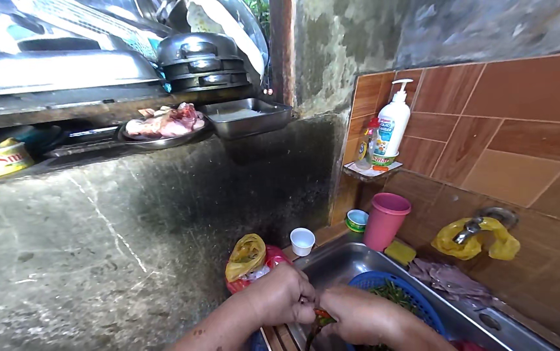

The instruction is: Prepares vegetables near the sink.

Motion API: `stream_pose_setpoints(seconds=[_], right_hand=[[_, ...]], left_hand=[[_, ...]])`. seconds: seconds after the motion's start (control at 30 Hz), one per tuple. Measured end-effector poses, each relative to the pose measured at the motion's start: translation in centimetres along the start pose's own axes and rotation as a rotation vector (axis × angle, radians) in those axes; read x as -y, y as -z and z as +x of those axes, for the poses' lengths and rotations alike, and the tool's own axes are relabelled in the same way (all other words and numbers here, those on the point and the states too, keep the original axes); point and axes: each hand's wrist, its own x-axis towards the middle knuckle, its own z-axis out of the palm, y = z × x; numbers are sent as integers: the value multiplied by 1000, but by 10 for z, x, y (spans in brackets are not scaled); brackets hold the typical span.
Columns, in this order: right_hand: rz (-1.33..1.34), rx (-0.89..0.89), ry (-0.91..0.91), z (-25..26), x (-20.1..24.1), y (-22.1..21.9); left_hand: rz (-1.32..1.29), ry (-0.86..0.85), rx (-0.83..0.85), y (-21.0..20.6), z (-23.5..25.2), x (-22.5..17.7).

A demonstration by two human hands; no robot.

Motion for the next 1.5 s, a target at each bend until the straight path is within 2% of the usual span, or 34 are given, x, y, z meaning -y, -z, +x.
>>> stream_pose_setpoints(seconds=[0.1,0.23,0.33,0.43,0.5,0.53,0.73,0.83,0.93,1.2,1.37,1.5], right_hand=[[-24,27,72,3,1,-3],[-27,9,118,9,-2,-5],[68,-12,52,20,-12,-7],[117,-39,-57,31,-23,-8],[119,-35,-137,36,-27,-10],[117,-34,-166,38,-27,-10],[107,-15,-188,43,-21,-9],[116,-8,-165,46,-23,-10],[143,6,-152,46,-25,-14],[226,-7,-137,38,-32,-15],[180,13,-181,36,-28,-19],[146,28,-175,37,-25,-18]], left_hand=[[-102,-5,14,-2,-6,9],[-269,76,-34,-8,-11,18],[-317,266,-37,-8,-13,28],[-575,526,-162,-14,-15,45],[-778,609,-250,-22,-15,47],[-773,608,-266,-25,-15,45],[-147,442,-99,-27,1,16],[20,395,-18,-27,6,9],[99,375,15,-32,6,8],[139,395,-51,-22,-2,10],[199,513,91,-19,2,3],[252,356,169,-25,3,5]])
